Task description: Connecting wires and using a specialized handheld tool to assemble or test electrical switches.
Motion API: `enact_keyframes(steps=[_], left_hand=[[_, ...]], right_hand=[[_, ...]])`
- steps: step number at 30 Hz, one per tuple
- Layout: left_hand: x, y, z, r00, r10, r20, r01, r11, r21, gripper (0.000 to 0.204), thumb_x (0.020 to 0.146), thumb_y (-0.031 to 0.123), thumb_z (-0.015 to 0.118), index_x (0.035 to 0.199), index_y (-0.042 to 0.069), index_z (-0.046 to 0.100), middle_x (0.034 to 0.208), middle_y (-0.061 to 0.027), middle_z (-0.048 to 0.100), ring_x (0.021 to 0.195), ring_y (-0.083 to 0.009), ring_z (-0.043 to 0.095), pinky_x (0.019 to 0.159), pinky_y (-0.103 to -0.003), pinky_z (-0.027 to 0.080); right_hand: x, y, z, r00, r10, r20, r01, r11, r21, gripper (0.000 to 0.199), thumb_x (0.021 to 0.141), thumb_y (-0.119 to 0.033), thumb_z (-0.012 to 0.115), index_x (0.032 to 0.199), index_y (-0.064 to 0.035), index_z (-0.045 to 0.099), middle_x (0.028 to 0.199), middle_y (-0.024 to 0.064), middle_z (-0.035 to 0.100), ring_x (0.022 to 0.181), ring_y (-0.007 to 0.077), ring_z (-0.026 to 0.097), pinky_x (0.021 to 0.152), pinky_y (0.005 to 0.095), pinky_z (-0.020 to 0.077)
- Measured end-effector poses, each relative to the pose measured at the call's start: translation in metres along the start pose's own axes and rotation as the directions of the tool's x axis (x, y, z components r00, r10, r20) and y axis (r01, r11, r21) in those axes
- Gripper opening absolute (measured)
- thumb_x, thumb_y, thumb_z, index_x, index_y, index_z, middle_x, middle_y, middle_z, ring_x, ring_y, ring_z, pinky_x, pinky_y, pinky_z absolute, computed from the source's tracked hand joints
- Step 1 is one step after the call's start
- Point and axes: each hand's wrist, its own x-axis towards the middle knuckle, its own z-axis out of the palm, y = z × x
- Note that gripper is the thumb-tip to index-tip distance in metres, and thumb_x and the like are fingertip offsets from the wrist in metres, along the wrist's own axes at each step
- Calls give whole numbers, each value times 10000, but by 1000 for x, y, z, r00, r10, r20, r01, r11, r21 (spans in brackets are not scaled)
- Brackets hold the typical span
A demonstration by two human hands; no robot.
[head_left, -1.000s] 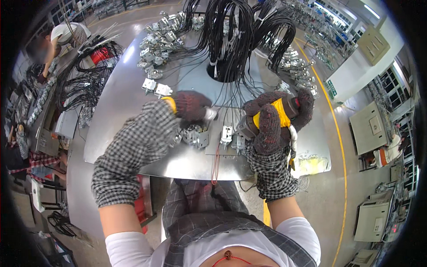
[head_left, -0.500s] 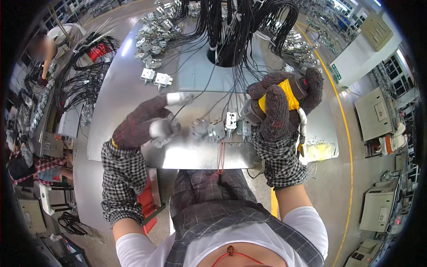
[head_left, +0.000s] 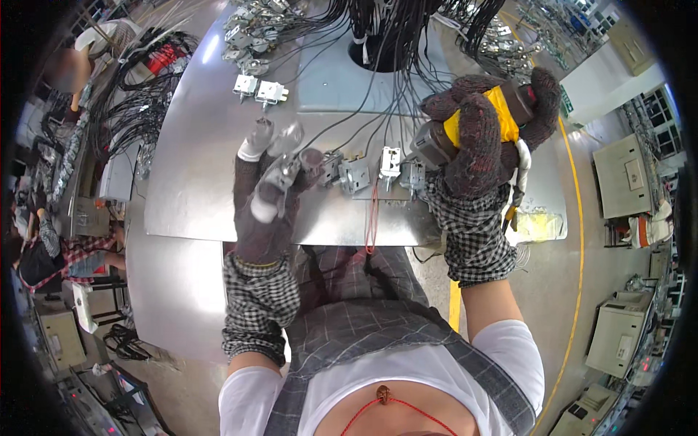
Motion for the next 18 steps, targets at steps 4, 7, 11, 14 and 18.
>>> enact_keyframes(steps=[4, 7, 11, 14, 18], left_hand=[[-4, -10, -14, 998, 32, -57, -2, 885, 465, 557, 938, 320, 662, 1380, 44, 465, 1305, -136, 544, 935, -197, 647, 742, -308, 561], [-7, -1, -12, 999, -32, -1, 30, 922, 385, 522, 919, 283, 686, 1345, 37, 508, 1253, -137, 578, 945, -189, 646, 750, -317, 561], [14, 5, -18, 896, 311, 318, -357, 78, 931, 502, 872, 213, 708, 1312, 34, 547, 1291, -153, 570, 1031, -223, 642, 828, -358, 558], [13, 10, 0, 894, 206, 399, -344, -256, 903, 460, 824, 207, 731, 1243, 66, 603, 1293, -117, 572, 1157, -251, 580, 947, -395, 491], [15, -12, 13, 740, -129, 660, -665, -290, 689, 537, 770, 321, 776, 1254, 173, 596, 1239, -81, 611, 1138, -276, 586, 978, -429, 453]], right_hand=[[-8, -24, 18, 988, 98, 122, -141, 897, 419, 672, 913, -73, 638, 1450, -227, 266, 941, 126, 656, 641, 182, 635, 418, 253, 490], [-3, -14, -13, 857, 515, 3, -509, 846, 156, 685, 907, -91, 662, 1444, -256, 270, 951, 114, 652, 650, 195, 648, 433, 252, 505], [-9, -11, 3, 920, 357, -162, -350, 934, 69, 709, 891, -111, 696, 1438, -258, 270, 949, 112, 650, 673, 202, 661, 440, 260, 516], [-9, -14, 5, 966, 218, -137, -217, 976, 19, 708, 895, -109, 692, 1446, -226, 263, 960, 116, 646, 688, 201, 666, 452, 268, 524], [-4, -6, -3, 994, 98, 51, -102, 991, 92, 704, 909, -97, 669, 1457, -237, 251, 973, 131, 641, 680, 200, 659, 456, 274, 520]])
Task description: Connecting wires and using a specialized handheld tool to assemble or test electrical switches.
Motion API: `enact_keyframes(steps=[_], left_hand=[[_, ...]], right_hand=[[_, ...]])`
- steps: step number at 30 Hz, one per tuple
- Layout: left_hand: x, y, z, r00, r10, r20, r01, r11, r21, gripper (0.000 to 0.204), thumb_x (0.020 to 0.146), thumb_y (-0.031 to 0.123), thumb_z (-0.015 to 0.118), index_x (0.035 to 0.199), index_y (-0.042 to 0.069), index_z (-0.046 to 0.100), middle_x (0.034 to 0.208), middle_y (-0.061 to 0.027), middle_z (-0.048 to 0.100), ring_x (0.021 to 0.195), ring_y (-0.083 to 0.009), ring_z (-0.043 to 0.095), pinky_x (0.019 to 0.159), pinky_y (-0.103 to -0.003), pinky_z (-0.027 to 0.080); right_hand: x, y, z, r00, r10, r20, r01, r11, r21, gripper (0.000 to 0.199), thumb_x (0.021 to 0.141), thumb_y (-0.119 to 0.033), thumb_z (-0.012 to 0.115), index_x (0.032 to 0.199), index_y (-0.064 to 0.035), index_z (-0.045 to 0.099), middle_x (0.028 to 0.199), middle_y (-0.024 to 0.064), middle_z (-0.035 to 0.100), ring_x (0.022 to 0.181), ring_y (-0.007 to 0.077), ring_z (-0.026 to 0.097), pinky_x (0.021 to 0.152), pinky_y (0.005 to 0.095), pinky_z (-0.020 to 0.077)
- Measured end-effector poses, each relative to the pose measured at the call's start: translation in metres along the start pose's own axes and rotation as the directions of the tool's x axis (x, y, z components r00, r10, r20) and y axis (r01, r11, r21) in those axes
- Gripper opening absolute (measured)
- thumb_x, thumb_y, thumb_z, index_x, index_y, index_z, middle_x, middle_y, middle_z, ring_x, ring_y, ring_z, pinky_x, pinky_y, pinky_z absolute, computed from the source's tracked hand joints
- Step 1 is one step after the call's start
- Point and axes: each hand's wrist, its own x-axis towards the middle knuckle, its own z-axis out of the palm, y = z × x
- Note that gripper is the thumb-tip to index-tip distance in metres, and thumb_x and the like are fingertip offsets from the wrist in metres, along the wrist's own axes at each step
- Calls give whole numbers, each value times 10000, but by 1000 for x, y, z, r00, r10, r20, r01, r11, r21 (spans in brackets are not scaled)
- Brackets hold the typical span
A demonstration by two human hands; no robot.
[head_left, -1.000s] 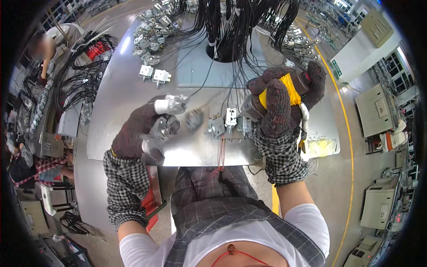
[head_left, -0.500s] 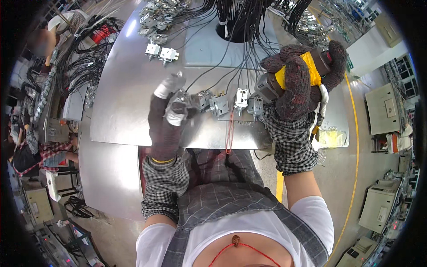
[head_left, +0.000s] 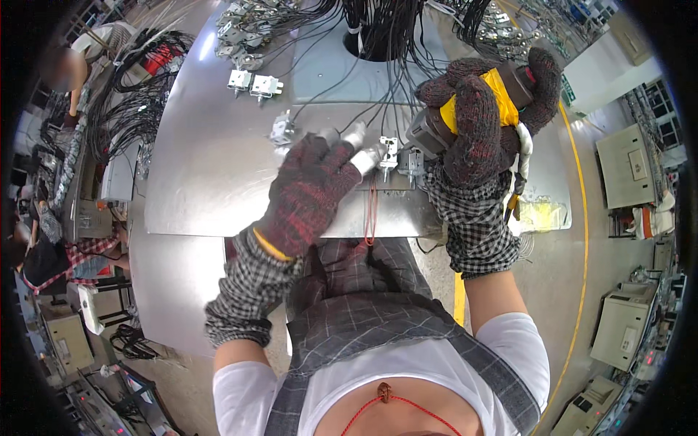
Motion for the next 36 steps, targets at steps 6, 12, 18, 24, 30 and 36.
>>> enact_keyframes(steps=[6, 12, 18, 24, 30, 36], left_hand=[[0, -30, 16, 954, 274, 123, -265, 961, -80, 479, 774, 248, 697, 1232, 169, 586, 1257, -68, 585, 1139, -282, 565, 971, -428, 471], [24, -41, -3, 783, 519, 343, -568, 821, 54, 376, 791, 201, 596, 1163, 152, 588, 1187, -87, 585, 1113, -267, 562, 932, -423, 499], [20, -35, -7, 819, 392, 419, -456, 888, 62, 244, 902, 213, 541, 1124, 129, 595, 986, -84, 600, 970, -263, 602, 746, -388, 551], [20, -26, -10, 861, -321, 395, 409, -25, -912, 494, 842, 65, 718, 1312, 52, 564, 912, -33, 558, 807, -99, 540, 707, -259, 488], [7, -23, 1, 974, -190, 124, 216, 609, -763, 630, 744, 169, 846, 1294, 51, 563, 1118, -117, 633, 823, -177, 646, 704, -309, 532], [32, -20, -18, 864, -214, 457, 494, 542, -680, 604, 705, 297, 880, 1182, 49, 605, 934, -112, 710, 819, -205, 708, 731, -328, 563]], right_hand=[[0, 6, -5, 998, -54, 44, 53, 998, 22, 700, 923, -79, 643, 1470, -239, 237, 987, 147, 636, 684, 203, 655, 481, 290, 528], [-1, 9, -7, 999, -33, 0, 33, 999, -16, 699, 920, -60, 639, 1472, -196, 231, 996, 150, 632, 746, 221, 672, 597, 345, 590], [-3, 5, -3, 999, 2, -52, -4, 1000, -31, 694, 917, -76, 649, 1463, -182, 234, 1020, 156, 629, 788, 228, 678, 647, 371, 604], [-6, 2, -8, 998, -21, 54, 26, 995, -92, 659, 924, -76, 626, 1455, -139, 241, 1045, 171, 626, 807, 240, 681, 683, 371, 600], [-6, 5, -5, 992, -25, 125, 42, 990, -134, 626, 931, -76, 603, 1447, -95, 249, 1069, 185, 622, 826, 253, 683, 719, 371, 596], [3, 9, -10, 975, -167, 148, 195, 958, -208, 597, 938, -76, 580, 1439, -52, 257, 1094, 200, 619, 845, 265, 685, 755, 370, 591]])
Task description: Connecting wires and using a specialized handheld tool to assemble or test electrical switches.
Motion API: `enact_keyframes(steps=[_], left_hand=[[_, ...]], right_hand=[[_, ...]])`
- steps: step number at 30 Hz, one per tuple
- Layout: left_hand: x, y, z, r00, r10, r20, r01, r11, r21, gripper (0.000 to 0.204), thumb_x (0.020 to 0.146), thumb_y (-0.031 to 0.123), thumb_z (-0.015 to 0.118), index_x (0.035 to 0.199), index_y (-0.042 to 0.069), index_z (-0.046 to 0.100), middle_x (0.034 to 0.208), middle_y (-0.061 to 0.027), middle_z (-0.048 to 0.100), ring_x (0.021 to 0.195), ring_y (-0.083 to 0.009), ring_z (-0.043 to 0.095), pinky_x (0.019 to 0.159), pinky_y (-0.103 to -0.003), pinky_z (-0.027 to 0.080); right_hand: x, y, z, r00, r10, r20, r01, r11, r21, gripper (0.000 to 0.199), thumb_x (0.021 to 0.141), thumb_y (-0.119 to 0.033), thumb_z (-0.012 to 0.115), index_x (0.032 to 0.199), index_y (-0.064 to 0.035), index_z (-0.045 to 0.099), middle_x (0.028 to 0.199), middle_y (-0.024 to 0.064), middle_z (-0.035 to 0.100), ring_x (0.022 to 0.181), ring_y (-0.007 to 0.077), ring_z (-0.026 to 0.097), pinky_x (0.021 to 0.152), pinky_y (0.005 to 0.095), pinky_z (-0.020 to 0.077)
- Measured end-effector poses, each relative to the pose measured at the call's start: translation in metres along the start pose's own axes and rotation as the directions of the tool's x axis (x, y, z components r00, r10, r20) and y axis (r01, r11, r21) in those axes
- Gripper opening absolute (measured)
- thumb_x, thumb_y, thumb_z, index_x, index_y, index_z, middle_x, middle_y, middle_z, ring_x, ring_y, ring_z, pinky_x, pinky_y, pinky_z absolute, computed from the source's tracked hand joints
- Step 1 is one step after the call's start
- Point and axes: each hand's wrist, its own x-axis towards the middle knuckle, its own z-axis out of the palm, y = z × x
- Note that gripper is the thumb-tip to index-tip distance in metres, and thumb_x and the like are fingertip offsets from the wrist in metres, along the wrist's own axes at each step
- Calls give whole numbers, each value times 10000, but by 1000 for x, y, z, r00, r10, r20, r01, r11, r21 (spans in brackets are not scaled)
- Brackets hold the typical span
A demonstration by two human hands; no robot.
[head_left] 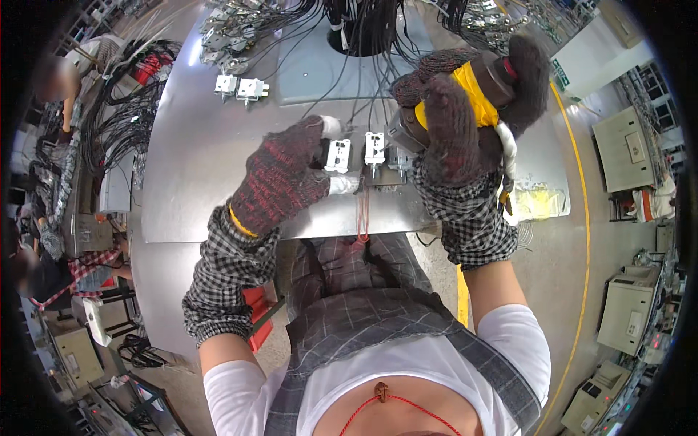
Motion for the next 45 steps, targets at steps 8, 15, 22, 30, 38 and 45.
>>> enact_keyframes(steps=[8, 15, 22, 30, 38, 45], left_hand=[[29, -5, 36, 964, 201, -176, -186, 978, 98, 662, 667, 435, 865, 1140, 39, 625, 974, -125, 666, 885, -263, 687, 757, -380, 551], [33, -10, 34, 994, 21, -111, -2, 986, 166, 673, 635, 504, 848, 1134, 98, 651, 1028, -117, 617, 972, -307, 635, 830, -429, 509], [38, -9, 35, 999, -19, -51, 33, 953, 303, 745, 632, 581, 811, 1142, 70, 630, 1009, -169, 607, 978, -354, 622, 851, -465, 485], [30, -9, 31, 998, -59, 5, 55, 954, 293, 691, 709, 505, 783, 1205, 64, 591, 1075, -170, 614, 1015, -366, 603, 871, -480, 474], [-22, -15, 28, 956, 262, -135, -108, 738, 666, 653, 682, 222, 813, 1276, 110, 567, 1193, -138, 604, 1053, -353, 582, 889, -481, 470], [-20, -15, 42, 929, 30, -369, -227, 833, -504, 598, 774, -7, 757, 1315, 86, 520, 1334, -102, 565, 1197, -261, 575, 917, -365, 541]], right_hand=[[19, 8, -37, 985, -16, -172, 62, 961, 269, 666, 937, -168, 628, 1455, -104, 215, 915, 176, 643, 695, 246, 666, 568, 390, 595], [10, 11, -11, 978, -122, -170, 124, 992, 3, 678, 911, -114, 651, 1452, -140, 243, 989, 178, 630, 804, 270, 684, 628, 426, 625], [4, 12, -14, 991, -41, -128, 48, 998, 45, 622, 912, -177, 650, 1417, -113, 292, 971, 158, 622, 779, 254, 669, 612, 401, 608], [-14, 40, -26, 941, 334, 52, -334, 895, 297, 576, 915, -249, 649, 1376, -82, 347, 950, 136, 614, 750, 236, 653, 592, 373, 588], [-24, 61, -36, 805, 545, 234, -580, 638, 506, 555, 917, -321, 648, 1336, -51, 403, 930, 115, 606, 721, 218, 637, 573, 344, 568], [-23, 74, -45, 768, 532, 356, -596, 393, 700, 560, 919, -384, 647, 1300, -24, 451, 912, 95, 598, 696, 202, 623, 556, 319, 550]])
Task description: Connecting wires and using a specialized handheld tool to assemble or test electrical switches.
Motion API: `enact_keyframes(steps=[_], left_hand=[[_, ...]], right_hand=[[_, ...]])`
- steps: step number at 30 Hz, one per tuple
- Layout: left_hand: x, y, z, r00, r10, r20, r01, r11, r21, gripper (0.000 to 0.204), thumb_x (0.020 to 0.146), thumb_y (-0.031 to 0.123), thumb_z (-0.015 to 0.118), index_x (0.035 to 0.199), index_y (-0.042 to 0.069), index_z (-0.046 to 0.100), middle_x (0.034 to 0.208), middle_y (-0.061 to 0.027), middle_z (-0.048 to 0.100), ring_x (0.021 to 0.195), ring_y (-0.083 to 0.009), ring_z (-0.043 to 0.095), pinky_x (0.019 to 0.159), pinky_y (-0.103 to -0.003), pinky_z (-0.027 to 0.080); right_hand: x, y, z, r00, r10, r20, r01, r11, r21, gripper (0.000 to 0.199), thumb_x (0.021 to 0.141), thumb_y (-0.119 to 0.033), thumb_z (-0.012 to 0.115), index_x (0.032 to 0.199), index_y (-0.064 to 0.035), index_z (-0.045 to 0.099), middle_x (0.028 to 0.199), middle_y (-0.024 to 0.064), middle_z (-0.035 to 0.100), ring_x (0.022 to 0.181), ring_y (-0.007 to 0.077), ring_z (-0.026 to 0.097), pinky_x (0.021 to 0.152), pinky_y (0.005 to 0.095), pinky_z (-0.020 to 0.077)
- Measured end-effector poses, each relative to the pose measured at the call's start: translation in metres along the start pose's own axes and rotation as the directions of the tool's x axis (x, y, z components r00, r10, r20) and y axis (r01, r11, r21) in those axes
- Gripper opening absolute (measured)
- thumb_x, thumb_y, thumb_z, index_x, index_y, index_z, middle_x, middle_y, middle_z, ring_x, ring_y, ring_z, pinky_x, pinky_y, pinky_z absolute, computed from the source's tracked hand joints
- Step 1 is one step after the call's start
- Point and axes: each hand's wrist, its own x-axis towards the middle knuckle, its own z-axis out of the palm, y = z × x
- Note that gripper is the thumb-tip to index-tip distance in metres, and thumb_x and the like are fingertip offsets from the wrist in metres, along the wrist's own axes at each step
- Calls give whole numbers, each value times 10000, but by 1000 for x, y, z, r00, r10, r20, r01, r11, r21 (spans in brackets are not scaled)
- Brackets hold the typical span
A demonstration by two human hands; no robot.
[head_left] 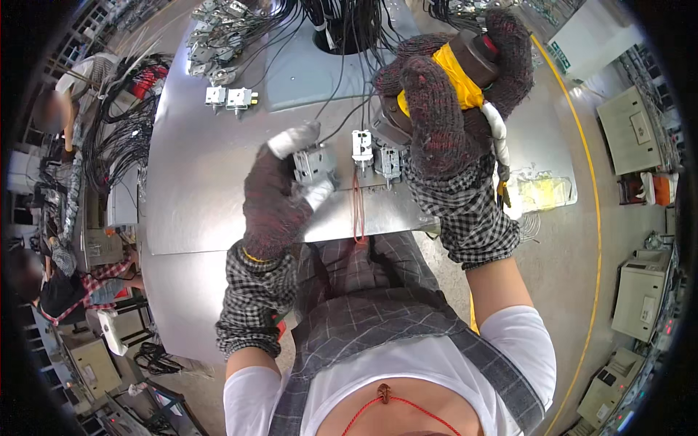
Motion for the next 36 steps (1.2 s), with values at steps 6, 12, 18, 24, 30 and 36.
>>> enact_keyframes(steps=[6, 12, 18, 24, 30, 36], left_hand=[[4, -17, 18, 975, 202, -91, -162, 929, 334, 571, 771, 241, 838, 1222, 3, 581, 1031, -161, 689, 901, -233, 688, 800, -352, 579], [37, -18, 34, 972, 127, 198, -218, 806, 550, 623, 689, 265, 875, 1229, 76, 627, 1033, -131, 694, 909, -205, 694, 757, -338, 581], [46, -17, 3, 964, -20, 264, -161, 746, 646, 591, 724, 296, 850, 1214, 64, 615, 1017, -134, 699, 904, -249, 711, 772, -341, 571], [56, -4, 8, 933, 63, 354, -277, 752, 597, 604, 719, 395, 827, 1165, 49, 610, 1005, -137, 675, 881, -311, 682, 752, -386, 541], [58, -6, 13, 920, -8, 392, -306, 611, 730, 583, 742, 381, 791, 1171, 59, 563, 971, -126, 639, 900, -347, 648, 769, -453, 514], [47, -11, 7, 931, -29, 364, -286, 561, 777, 606, 753, 398, 775, 1208, 67, 552, 1054, -141, 621, 953, -354, 626, 787, -464, 507]], right_hand=[[6, -26, 29, 906, -420, 59, 423, 884, -198, 558, 923, -357, 641, 1321, -25, 435, 944, 111, 609, 725, 212, 634, 596, 336, 555], [1, -53, 64, 544, -832, 105, 676, 361, -643, 611, 934, -168, 624, 1445, -73, 301, 1070, 193, 654, 855, 271, 692, 743, 427, 599], [2, -37, 69, 607, -761, 229, 639, 296, -710, 661, 912, -116, 646, 1442, -92, 252, 1013, 199, 650, 721, 265, 687, 642, 406, 611], [0, -26, 77, 651, -725, 225, 598, 307, -740, 653, 917, -114, 641, 1442, -89, 253, 1027, 198, 645, 740, 265, 687, 655, 406, 611], [-1, -23, 75, 680, -699, 220, 586, 337, -737, 645, 922, -112, 635, 1442, -87, 255, 1042, 198, 641, 759, 265, 687, 669, 405, 611], [-1, -14, 72, 749, -634, 192, 540, 417, -731, 638, 927, -110, 629, 1443, -85, 256, 1057, 198, 637, 778, 265, 686, 683, 405, 611]])
